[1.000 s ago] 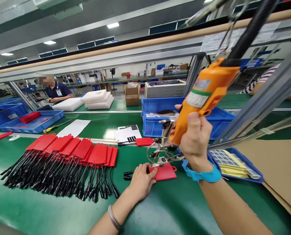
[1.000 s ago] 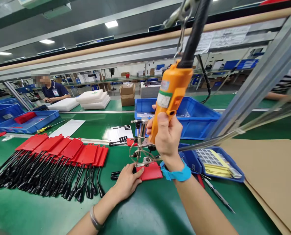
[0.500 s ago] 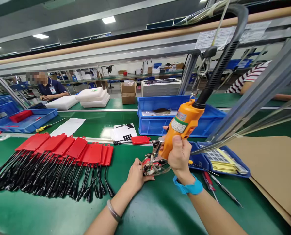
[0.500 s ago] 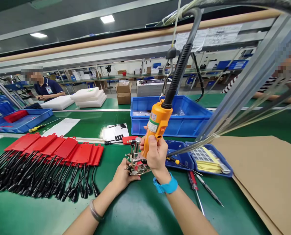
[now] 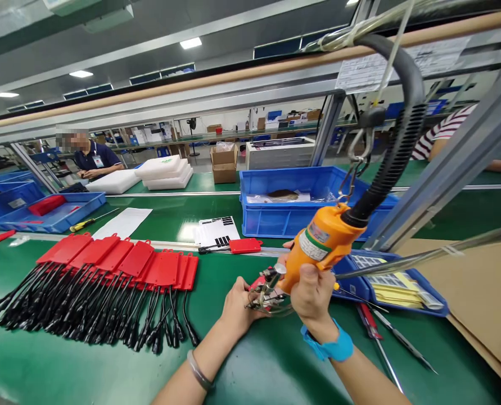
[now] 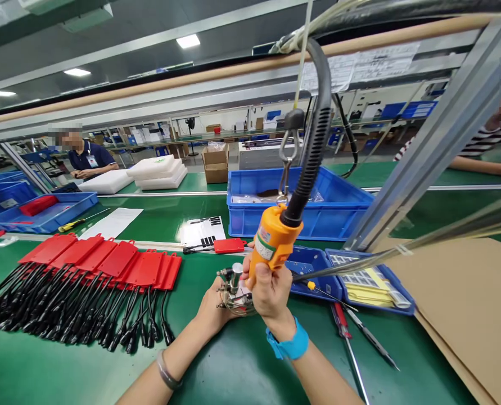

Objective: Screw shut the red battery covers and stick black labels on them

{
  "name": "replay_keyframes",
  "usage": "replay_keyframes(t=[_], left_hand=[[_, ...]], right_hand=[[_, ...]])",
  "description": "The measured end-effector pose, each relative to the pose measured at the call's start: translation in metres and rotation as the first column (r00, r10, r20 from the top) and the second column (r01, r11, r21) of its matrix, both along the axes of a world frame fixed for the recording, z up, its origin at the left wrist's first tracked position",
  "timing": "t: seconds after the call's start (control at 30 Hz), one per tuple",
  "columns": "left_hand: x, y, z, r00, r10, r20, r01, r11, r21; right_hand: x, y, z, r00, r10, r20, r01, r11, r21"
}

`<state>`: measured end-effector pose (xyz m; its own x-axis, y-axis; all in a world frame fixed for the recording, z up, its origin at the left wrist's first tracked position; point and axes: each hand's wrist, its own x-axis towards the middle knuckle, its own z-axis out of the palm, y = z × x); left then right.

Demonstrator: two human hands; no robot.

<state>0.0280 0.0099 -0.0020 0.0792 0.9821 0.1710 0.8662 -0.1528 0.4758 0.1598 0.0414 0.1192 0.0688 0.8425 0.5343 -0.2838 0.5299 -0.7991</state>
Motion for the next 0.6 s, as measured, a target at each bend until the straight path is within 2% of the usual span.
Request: replay_keyframes(t=[0.07, 0.17, 0.27, 0.33, 0.4, 0.47, 0.53, 0.6], left_hand=[[0.002, -0.003, 0.008, 0.996, -0.022, -0.087, 0.021, 1.000, -0.003], [-0.002, 0.001, 0.023, 0.980, -0.071, -0.185, 0.073, 0.997, 0.003], [-0.022, 0.026, 0.042, 0.960, -0.084, -0.267, 0.096, 0.995, 0.034], [-0.041, 0.052, 0.053, 0.949, -0.061, -0.309, 0.081, 0.995, 0.053], [-0.058, 0.080, 0.059, 0.940, -0.039, -0.340, 0.060, 0.997, 0.050], [-0.068, 0.100, 0.060, 0.930, -0.040, -0.366, 0.052, 0.998, 0.023], [-0.069, 0.107, 0.057, 0.919, -0.053, -0.390, 0.052, 0.999, -0.013], [-0.067, 0.101, 0.055, 0.910, -0.049, -0.411, 0.041, 0.999, -0.027]], right_hand=[[0.009, 0.003, 0.012, 0.999, 0.011, -0.037, -0.012, 1.000, -0.018], [0.031, 0.010, 0.048, 0.995, 0.011, -0.097, -0.019, 0.996, -0.087], [0.055, 0.016, 0.087, 0.994, -0.041, -0.105, 0.029, 0.993, -0.116], [0.066, 0.018, 0.102, 0.993, -0.068, -0.093, 0.055, 0.990, -0.132], [0.073, 0.020, 0.105, 0.993, -0.074, -0.090, 0.057, 0.982, -0.178], [0.075, 0.020, 0.100, 0.992, -0.073, -0.099, 0.049, 0.973, -0.226], [0.076, 0.020, 0.091, 0.992, -0.074, -0.105, 0.042, 0.960, -0.276], [0.078, 0.023, 0.080, 0.991, -0.086, -0.105, 0.045, 0.939, -0.341]])
